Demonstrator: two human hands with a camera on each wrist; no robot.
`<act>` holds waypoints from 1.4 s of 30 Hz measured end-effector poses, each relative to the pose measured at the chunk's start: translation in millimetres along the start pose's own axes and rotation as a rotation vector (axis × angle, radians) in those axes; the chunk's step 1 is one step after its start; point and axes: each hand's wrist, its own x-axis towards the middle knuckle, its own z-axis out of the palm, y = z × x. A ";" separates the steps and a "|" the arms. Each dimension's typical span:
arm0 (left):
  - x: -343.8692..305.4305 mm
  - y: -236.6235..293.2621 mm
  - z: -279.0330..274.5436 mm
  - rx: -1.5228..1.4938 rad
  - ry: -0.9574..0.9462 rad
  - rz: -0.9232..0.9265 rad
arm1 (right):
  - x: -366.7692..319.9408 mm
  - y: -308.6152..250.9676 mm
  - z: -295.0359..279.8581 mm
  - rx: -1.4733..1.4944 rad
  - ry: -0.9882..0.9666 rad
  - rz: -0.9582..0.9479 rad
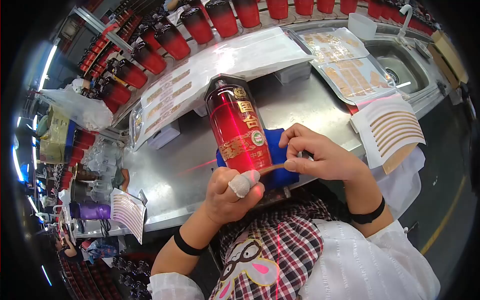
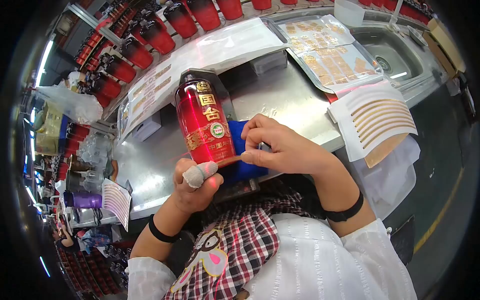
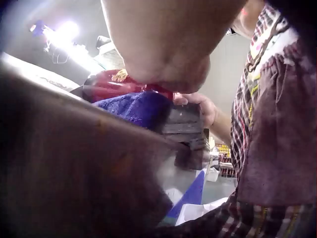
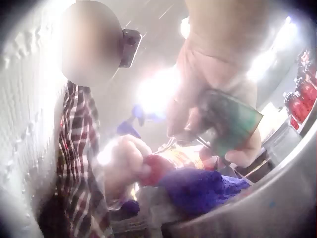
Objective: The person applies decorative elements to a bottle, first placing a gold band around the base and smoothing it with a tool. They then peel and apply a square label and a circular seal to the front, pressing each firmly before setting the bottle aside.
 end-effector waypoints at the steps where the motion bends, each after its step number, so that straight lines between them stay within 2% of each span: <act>1: 1.2 -0.7 -0.4 -0.008 -0.001 0.010 | -0.5 -4.1 -0.6 0.019 -0.006 -0.005; 4: -5.5 1.0 -2.7 0.014 -0.051 -0.030 | -2.8 -11.0 -2.7 0.039 -0.004 -0.016; 10: 2.8 1.1 0.7 0.089 0.008 0.054 | -1.9 5.0 -1.3 0.035 0.014 0.024; 13: 5.4 -0.3 1.3 0.062 -0.023 0.063 | -1.4 5.0 0.8 0.060 0.004 0.024; 16: -5.8 1.0 -0.7 -0.016 -0.025 -0.053 | -0.1 3.6 0.2 0.029 0.004 0.011; 19: -8.9 5.7 -1.3 0.029 -0.042 -0.086 | 0.1 6.3 0.4 0.029 0.005 0.018; 22: 0.3 0.0 1.4 0.014 0.010 0.029 | 2.2 8.8 2.1 0.042 -0.003 0.026; 25: 8.8 -1.5 0.4 0.031 -0.012 0.065 | 2.6 8.0 4.4 0.062 -0.010 0.036; 28: -8.3 -0.9 2.0 -0.050 -0.009 -0.071 | 3.1 6.9 3.8 0.048 -0.012 0.021; 31: -9.3 4.8 0.3 0.030 -0.025 -0.077 | 2.7 8.4 3.2 0.037 -0.015 0.023; 34: 2.6 1.3 2.1 0.012 0.020 0.031 | 4.2 11.8 2.9 0.047 -0.027 0.027; 37: 7.4 -0.6 0.7 0.030 -0.032 0.050 | 3.7 10.1 3.6 0.076 -0.023 0.039; 42: -7.8 3.2 4.7 -0.027 0.028 -0.052 | 3.2 9.8 3.0 0.069 -0.016 0.035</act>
